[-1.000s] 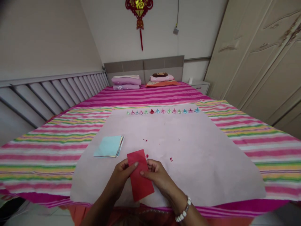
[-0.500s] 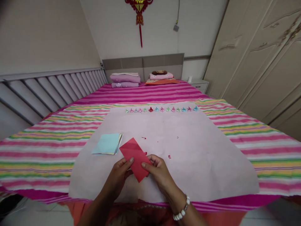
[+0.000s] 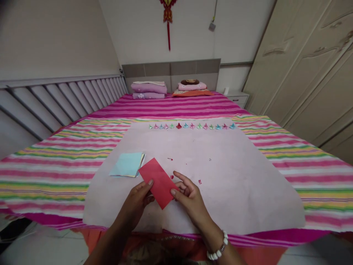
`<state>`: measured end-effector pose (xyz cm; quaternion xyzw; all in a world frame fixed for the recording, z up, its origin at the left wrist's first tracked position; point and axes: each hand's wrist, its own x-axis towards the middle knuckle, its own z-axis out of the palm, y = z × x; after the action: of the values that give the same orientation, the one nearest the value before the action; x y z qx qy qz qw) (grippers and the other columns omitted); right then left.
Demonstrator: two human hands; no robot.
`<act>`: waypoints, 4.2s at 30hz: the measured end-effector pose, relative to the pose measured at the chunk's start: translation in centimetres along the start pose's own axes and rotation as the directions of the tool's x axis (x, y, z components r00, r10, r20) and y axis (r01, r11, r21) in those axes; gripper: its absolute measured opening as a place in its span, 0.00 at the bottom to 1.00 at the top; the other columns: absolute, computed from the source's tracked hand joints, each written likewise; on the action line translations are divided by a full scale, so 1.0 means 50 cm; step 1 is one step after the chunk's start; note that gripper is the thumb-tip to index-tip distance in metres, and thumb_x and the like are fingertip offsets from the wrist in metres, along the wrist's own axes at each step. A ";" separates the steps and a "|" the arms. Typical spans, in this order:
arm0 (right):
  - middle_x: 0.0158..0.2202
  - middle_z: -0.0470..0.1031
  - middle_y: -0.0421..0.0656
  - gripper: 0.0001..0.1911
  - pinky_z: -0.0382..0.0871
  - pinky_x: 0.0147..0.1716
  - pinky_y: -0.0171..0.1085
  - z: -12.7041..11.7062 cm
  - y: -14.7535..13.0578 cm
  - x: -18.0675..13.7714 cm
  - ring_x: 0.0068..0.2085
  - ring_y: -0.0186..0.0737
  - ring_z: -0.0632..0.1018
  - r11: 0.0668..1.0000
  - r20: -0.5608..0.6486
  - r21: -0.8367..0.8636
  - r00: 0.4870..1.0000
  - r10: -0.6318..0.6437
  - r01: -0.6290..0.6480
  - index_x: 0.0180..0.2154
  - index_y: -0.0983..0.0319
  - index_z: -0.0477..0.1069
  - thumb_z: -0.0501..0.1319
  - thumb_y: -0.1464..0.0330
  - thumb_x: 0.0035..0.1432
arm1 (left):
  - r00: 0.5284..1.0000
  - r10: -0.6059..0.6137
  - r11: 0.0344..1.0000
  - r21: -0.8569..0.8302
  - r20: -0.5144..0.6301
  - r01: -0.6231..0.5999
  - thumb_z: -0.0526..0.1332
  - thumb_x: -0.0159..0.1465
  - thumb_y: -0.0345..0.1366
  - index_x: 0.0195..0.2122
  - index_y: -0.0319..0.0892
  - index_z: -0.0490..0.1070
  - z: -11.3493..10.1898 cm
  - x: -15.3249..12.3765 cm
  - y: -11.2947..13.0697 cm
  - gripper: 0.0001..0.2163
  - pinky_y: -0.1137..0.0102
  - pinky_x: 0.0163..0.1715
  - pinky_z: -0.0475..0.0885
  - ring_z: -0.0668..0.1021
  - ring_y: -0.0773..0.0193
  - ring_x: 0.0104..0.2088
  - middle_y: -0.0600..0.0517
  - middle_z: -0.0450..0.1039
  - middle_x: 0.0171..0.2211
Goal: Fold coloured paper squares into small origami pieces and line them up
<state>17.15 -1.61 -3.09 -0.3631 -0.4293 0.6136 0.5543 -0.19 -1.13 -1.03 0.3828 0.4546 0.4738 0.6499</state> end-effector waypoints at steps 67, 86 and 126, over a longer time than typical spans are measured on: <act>0.27 0.79 0.41 0.14 0.69 0.35 0.38 0.028 -0.014 0.003 0.30 0.39 0.76 0.972 -0.018 0.188 0.989 0.147 -0.141 0.33 0.61 0.78 0.73 0.62 0.43 | 0.997 0.076 0.990 0.121 0.028 -0.079 0.69 0.50 0.42 0.24 0.40 0.69 0.016 -0.018 -0.017 0.12 0.71 0.29 0.68 0.73 0.66 0.25 0.54 0.73 0.23; 0.22 0.72 0.37 0.11 0.65 0.27 0.34 -0.001 -0.028 0.001 0.25 0.34 0.70 0.998 -0.020 0.053 0.999 0.043 -0.042 0.22 0.61 0.71 0.72 0.65 0.45 | 0.926 0.374 0.785 0.512 0.054 -0.347 0.65 0.55 0.33 0.37 0.45 0.79 0.007 -0.027 -0.008 0.08 0.69 0.35 0.70 0.74 0.62 0.31 0.51 0.76 0.32; 0.19 0.70 0.35 0.15 0.57 0.22 0.31 0.013 0.005 -0.001 0.21 0.29 0.66 0.951 0.057 -0.112 0.953 0.297 -0.290 0.21 0.65 0.72 0.73 0.61 0.40 | 0.995 0.011 0.955 0.292 0.101 -0.040 0.66 0.52 0.38 0.23 0.38 0.74 0.003 -0.002 -0.015 0.08 0.73 0.28 0.62 0.68 0.68 0.26 0.55 0.69 0.21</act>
<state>16.49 -1.74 -3.08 -0.4279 -0.4214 0.6794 0.4215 0.16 -1.44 -1.67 0.5037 0.4827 0.3898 0.6011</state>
